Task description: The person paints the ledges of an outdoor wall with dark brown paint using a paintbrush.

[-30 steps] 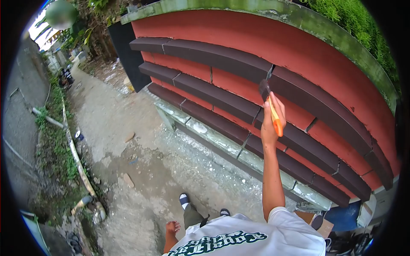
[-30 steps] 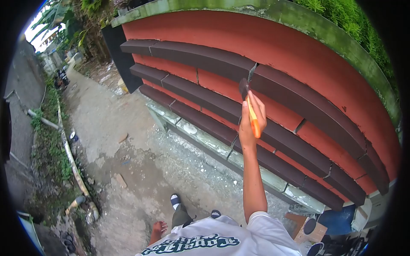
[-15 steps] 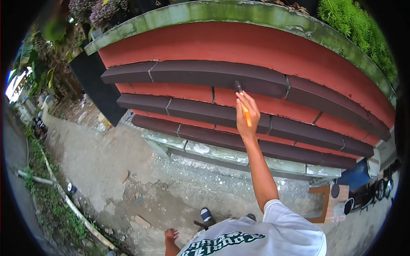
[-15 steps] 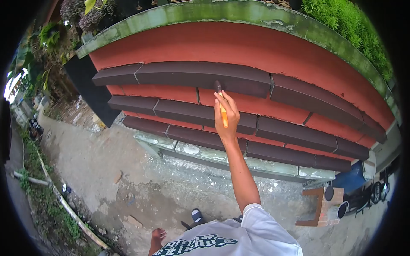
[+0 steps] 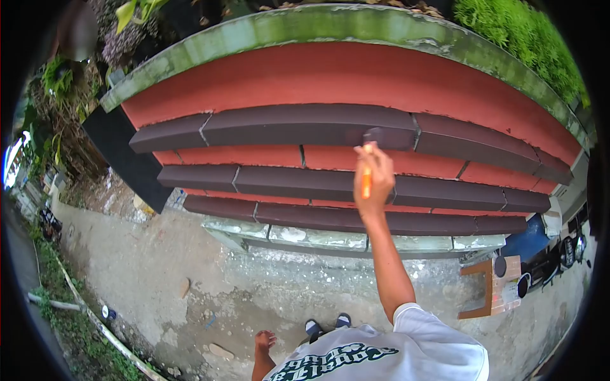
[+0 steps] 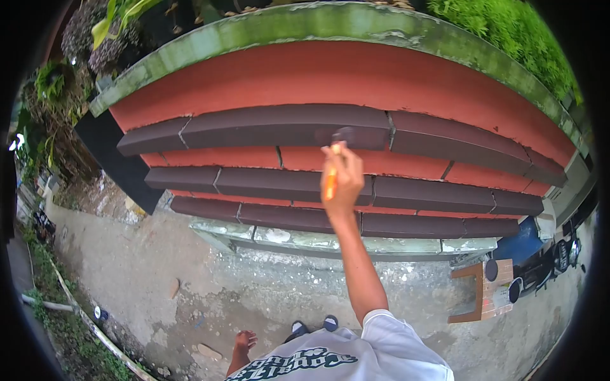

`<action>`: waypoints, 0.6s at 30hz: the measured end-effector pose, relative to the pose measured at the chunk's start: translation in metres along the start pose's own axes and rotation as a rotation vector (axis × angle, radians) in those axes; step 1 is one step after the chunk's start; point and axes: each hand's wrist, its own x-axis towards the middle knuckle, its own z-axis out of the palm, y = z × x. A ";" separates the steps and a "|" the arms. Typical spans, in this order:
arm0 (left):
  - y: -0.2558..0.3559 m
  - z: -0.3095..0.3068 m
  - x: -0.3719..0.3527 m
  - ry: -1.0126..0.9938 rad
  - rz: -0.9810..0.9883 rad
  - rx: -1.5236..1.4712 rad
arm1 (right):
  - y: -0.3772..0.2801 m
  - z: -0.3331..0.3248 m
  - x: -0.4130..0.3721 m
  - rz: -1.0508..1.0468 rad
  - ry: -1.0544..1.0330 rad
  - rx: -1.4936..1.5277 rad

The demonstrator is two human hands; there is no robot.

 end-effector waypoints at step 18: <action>0.047 0.053 0.005 -0.056 -0.097 0.159 | -0.009 0.009 0.009 0.036 -0.063 0.273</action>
